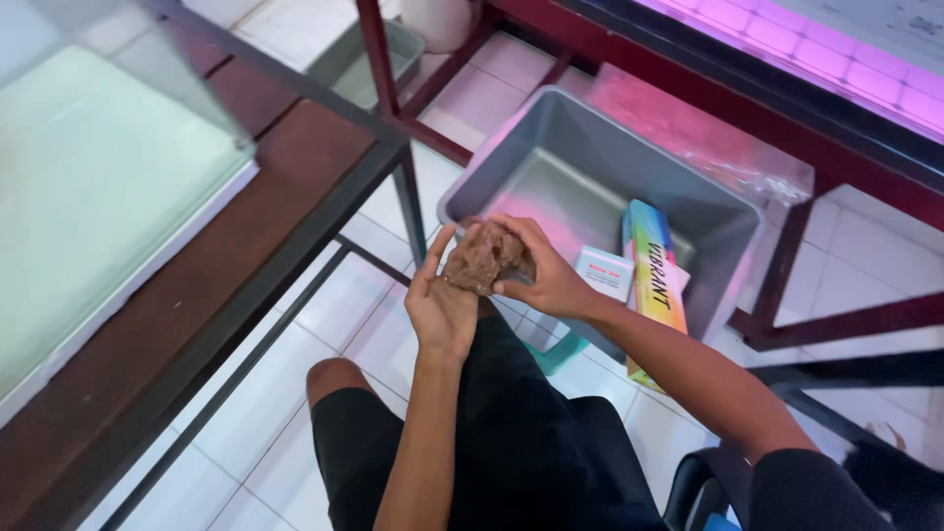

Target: The person places a decorative tree miniature into a glass tank, adds sand by hand from a container, spreads the sand around the miniature, and سپس adds decorative rocks.

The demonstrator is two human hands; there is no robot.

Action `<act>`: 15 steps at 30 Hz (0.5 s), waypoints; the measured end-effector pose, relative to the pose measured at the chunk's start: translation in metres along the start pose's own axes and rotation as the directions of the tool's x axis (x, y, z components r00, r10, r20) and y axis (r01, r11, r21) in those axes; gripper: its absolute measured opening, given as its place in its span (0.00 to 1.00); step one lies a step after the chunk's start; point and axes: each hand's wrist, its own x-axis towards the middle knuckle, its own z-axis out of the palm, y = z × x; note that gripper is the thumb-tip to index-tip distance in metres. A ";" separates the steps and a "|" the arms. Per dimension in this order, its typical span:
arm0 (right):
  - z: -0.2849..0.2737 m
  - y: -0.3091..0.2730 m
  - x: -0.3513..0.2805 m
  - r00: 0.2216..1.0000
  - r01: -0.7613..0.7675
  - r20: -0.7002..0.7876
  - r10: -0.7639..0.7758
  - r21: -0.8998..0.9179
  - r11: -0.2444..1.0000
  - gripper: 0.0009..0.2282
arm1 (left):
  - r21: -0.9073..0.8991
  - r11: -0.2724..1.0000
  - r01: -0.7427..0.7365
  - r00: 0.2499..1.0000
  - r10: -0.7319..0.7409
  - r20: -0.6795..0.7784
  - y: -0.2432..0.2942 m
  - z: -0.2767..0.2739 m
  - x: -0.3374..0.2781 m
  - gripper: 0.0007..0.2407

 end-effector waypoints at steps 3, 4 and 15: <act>0.025 -0.011 0.013 0.999 -0.020 0.038 0.016 0.105 0.994 0.42 | -0.010 0.998 -0.061 0.998 0.061 0.019 0.019 -0.015 -0.007 0.23; 0.035 -0.020 0.016 0.998 -0.013 0.060 0.007 0.112 0.994 0.42 | -0.012 0.996 -0.085 0.996 0.085 0.014 0.028 -0.012 -0.016 0.23; 0.150 -0.090 0.042 0.975 0.136 0.143 -0.168 0.212 0.968 0.39 | -0.134 0.927 -0.350 0.936 0.350 -0.025 0.114 -0.013 -0.097 0.27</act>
